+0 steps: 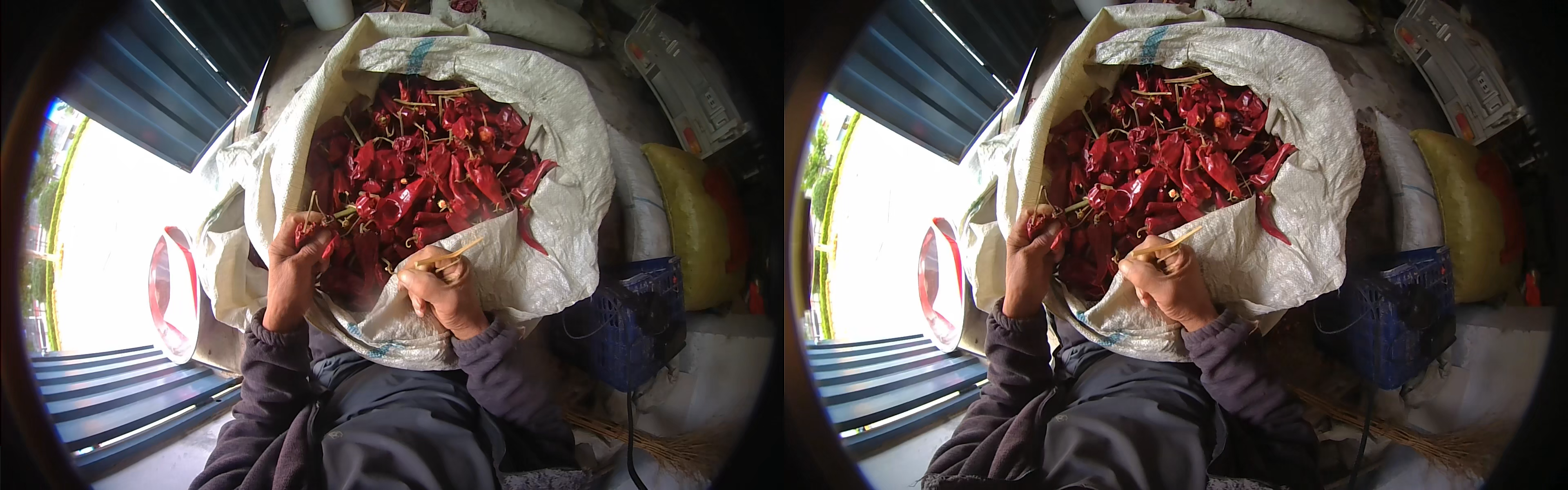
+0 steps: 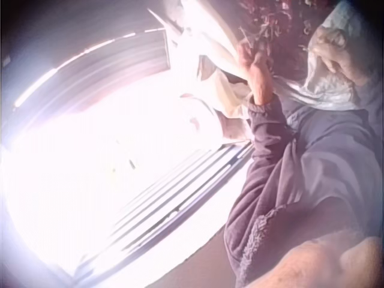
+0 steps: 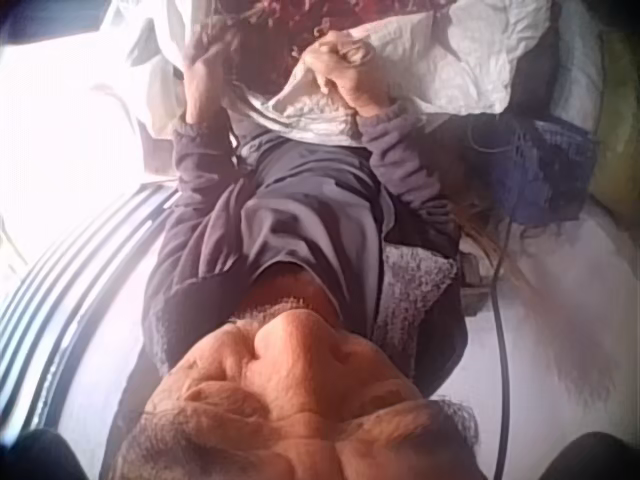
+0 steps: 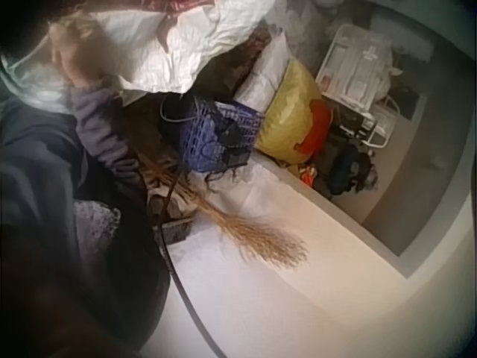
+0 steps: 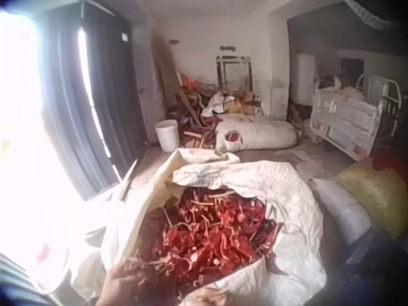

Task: The person sits on the floor with a sack of dried red peppers on their lap and removes the stems from the peppers one by one. They use their hands to pull off the stems and occasionally use scissors to cut them. The peppers remain in the sack as the stems are removed.

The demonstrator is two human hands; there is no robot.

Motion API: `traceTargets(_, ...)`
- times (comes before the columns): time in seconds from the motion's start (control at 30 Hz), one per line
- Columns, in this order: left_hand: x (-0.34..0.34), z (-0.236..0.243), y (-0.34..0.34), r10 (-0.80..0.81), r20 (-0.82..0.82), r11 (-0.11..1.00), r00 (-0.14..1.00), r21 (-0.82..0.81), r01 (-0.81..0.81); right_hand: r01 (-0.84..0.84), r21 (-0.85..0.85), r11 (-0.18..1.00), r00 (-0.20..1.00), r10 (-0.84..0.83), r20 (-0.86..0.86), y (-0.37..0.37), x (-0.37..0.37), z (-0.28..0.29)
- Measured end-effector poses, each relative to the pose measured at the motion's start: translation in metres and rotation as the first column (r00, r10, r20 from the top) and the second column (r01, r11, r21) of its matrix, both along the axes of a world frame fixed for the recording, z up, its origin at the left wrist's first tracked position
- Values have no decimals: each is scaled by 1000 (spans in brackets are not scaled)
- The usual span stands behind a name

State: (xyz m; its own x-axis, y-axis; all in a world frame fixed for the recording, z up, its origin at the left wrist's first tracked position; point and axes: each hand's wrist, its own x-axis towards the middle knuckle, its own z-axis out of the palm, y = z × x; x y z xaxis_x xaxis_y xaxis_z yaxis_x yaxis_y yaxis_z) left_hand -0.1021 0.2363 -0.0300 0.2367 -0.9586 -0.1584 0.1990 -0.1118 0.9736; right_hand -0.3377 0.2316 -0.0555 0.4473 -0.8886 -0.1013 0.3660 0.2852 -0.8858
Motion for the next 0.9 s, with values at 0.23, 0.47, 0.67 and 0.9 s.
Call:
traceTargets(0.23,-22,-4,4,120,703,882,701,-400,250,-76,-6,997,981,74,-181,-1,-4,27)
traceTargets(0.47,-42,6,19,-109,838,781,535,-261,567,-29,-536,843,864,-248,-437,4,-7,21)
traceTargets(0.67,-45,11,21,-197,779,778,595,-245,578,-32,-648,761,822,-349,-450,1,-7,23)
traceTargets(0.9,-52,4,23,55,919,803,390,-273,529,-225,-876,427,571,-671,-474,3,-2,25)
